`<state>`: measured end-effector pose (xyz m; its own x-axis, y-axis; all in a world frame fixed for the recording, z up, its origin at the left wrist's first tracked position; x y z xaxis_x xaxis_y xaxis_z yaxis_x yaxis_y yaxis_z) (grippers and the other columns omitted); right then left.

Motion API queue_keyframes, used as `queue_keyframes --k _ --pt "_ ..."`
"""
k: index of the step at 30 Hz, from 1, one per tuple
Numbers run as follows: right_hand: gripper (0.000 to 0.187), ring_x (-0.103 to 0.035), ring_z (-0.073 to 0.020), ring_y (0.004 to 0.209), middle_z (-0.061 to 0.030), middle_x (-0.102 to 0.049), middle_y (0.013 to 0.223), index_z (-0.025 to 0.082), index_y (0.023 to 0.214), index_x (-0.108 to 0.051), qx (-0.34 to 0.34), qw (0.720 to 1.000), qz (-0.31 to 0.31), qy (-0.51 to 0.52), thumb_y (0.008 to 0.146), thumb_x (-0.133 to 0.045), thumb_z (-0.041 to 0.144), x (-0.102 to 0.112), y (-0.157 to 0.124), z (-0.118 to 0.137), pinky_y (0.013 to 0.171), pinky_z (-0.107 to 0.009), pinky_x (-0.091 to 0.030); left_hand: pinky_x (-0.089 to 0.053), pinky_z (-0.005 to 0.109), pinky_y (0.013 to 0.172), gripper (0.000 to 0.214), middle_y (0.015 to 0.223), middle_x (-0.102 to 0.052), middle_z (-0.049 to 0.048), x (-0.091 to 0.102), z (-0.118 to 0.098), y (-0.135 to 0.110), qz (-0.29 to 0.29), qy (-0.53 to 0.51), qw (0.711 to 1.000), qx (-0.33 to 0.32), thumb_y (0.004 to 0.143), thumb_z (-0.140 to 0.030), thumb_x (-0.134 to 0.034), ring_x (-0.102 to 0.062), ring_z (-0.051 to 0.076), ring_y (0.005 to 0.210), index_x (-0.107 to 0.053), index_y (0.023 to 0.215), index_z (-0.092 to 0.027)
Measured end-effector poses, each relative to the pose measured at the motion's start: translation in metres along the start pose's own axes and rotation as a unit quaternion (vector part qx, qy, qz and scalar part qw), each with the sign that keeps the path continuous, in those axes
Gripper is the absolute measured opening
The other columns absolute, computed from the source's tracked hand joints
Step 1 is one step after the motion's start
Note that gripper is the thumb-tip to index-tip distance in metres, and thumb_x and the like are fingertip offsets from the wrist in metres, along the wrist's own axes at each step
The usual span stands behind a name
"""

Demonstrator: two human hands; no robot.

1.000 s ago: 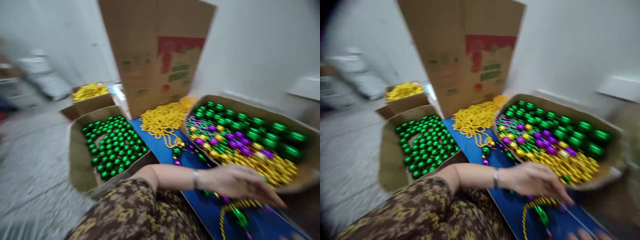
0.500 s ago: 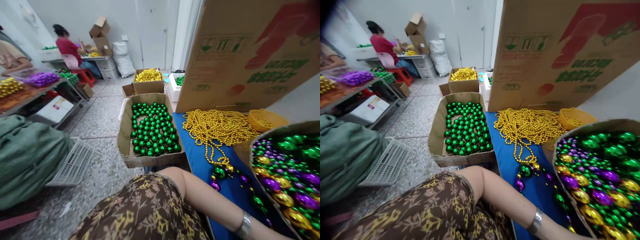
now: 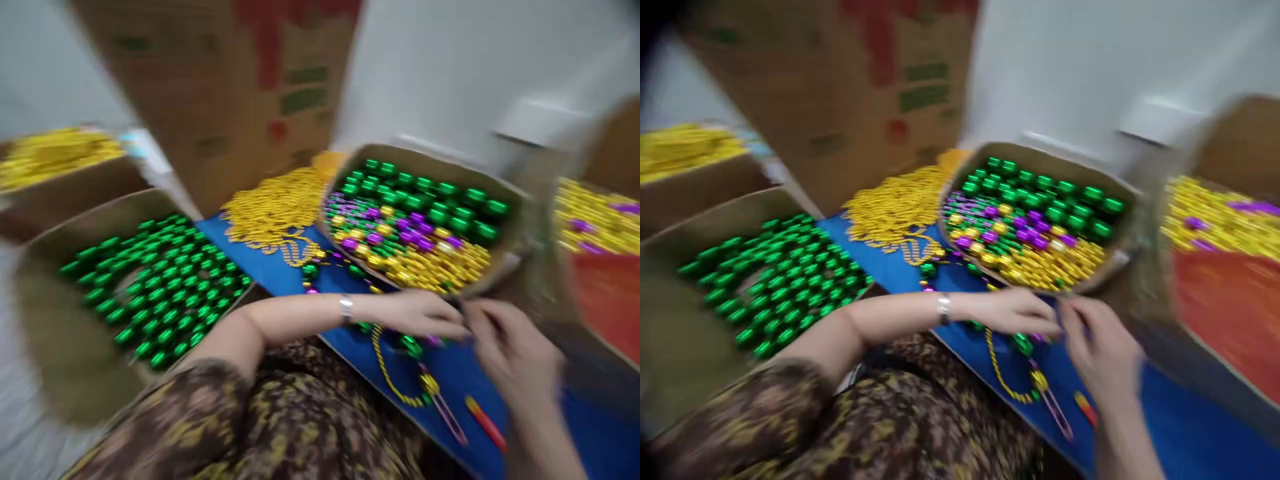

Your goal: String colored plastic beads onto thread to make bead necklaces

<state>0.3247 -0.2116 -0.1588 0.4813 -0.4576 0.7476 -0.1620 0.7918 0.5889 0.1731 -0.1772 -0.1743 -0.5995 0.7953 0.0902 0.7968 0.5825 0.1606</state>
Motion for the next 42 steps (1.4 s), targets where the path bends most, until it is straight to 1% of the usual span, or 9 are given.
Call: queue_keyframes --k 2,5,8,13,21,24,30,38,42 --pt "0.021 -0.065 -0.0209 0.075 -0.0065 -0.068 0.085 0.025 0.090 -0.066 -0.033 0.998 0.044 0.029 0.094 -0.048 0.037 -0.001 -0.006 -0.010 0.069 -0.035 -0.053 -0.039 0.021 0.056 0.018 0.064 -0.060 -0.0003 0.013 0.011 0.007 0.029 -0.048 0.998 0.002 0.085 -0.022 -0.060 -0.050 0.009 0.057 -0.067 0.070 -0.015" --pt "0.022 -0.064 -0.0204 0.089 -0.0092 -0.065 0.108 0.022 0.107 -0.063 -0.101 0.994 -0.016 0.049 0.094 -0.048 0.032 0.000 -0.007 -0.026 0.073 -0.034 -0.053 -0.033 0.021 0.049 0.026 0.060 -0.053 -0.0014 0.027 0.022 0.020 -0.014 -0.160 0.984 0.071 0.089 -0.037 -0.054 -0.043 0.008 0.052 -0.069 0.084 -0.016" --pt "0.021 -0.062 -0.0165 0.078 -0.0069 -0.064 0.106 0.024 0.109 -0.063 -0.143 0.984 -0.053 0.091 0.094 -0.050 0.030 0.000 -0.021 -0.020 0.069 -0.031 -0.051 -0.036 0.021 0.052 0.025 0.064 -0.054 -0.0003 0.028 0.022 0.021 -0.037 -0.219 0.970 0.097 0.084 -0.039 -0.062 -0.045 0.008 0.056 -0.070 0.084 -0.015" --pt "0.017 -0.058 -0.0123 0.065 -0.0037 -0.065 0.092 0.023 0.101 -0.065 -0.201 0.953 0.007 0.225 0.091 -0.055 0.032 -0.016 -0.045 -0.004 0.062 -0.027 -0.049 -0.038 0.021 0.053 0.028 0.066 -0.057 0.0008 0.021 0.016 0.022 -0.047 -0.215 0.970 0.106 0.079 -0.041 -0.068 -0.047 0.007 0.056 -0.070 0.083 -0.013" --pt "0.029 -0.060 -0.0086 0.057 0.0020 -0.063 0.080 0.023 0.106 -0.055 -0.353 0.784 -0.005 0.511 0.083 -0.063 0.039 -0.040 -0.057 0.006 0.051 -0.021 -0.048 -0.042 0.021 0.054 0.028 0.076 -0.062 0.0027 0.022 0.017 0.025 -0.047 -0.158 0.984 0.068 0.084 -0.040 -0.062 -0.051 0.008 0.058 -0.067 0.092 -0.014" --pt "0.036 -0.058 -0.0090 0.052 0.0032 -0.063 0.077 0.024 0.114 -0.050 -0.347 0.803 -0.018 0.485 0.083 -0.062 0.037 -0.044 -0.053 0.011 0.048 -0.021 -0.046 -0.040 0.020 0.052 0.027 0.067 -0.058 0.0002 0.022 0.015 0.023 -0.038 -0.094 0.994 0.039 0.087 -0.041 -0.059 -0.050 0.008 0.055 -0.066 0.090 -0.014" --pt "0.009 -0.056 -0.0126 0.061 0.0024 -0.061 0.067 0.021 0.080 -0.061 -0.260 0.935 -0.039 0.240 0.085 -0.055 0.024 -0.041 -0.039 0.013 0.061 -0.024 -0.043 -0.039 0.021 0.052 0.032 0.058 -0.053 -0.0016 0.021 0.012 0.014 0.009 0.008 1.000 0.028 0.090 -0.043 -0.054 -0.048 0.008 0.053 -0.065 0.084 -0.014" --pt "0.025 -0.049 -0.0115 0.061 0.0004 -0.057 0.071 0.021 0.076 -0.060 -0.276 0.920 -0.061 0.273 0.086 -0.058 0.044 -0.030 -0.049 0.004 0.055 -0.024 -0.041 -0.044 0.021 0.054 0.028 0.078 -0.064 0.0042 0.025 0.014 0.013 -0.059 -0.116 0.991 0.039 0.085 -0.041 -0.061 -0.053 0.008 0.057 -0.068 0.092 -0.014" --pt "0.027 -0.050 -0.0101 0.060 -0.0010 -0.058 0.081 0.021 0.077 -0.060 -0.285 0.880 -0.055 0.376 0.084 -0.061 0.047 -0.023 -0.052 0.002 0.056 -0.024 -0.043 -0.046 0.021 0.056 0.030 0.075 -0.065 0.0040 0.028 0.014 0.014 -0.062 -0.047 0.996 0.035 0.086 -0.042 -0.059 -0.056 0.009 0.058 -0.068 0.091 -0.014"
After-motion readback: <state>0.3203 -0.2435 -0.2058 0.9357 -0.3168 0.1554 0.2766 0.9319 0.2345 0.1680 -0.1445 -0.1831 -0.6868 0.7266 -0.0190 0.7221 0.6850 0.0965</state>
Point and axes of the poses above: each hand's wrist, its own y-axis towards the middle knuckle, its own x-axis out of the back of the hand, z = x × y, the point moved 1 cm from there along y, towards the middle knuckle
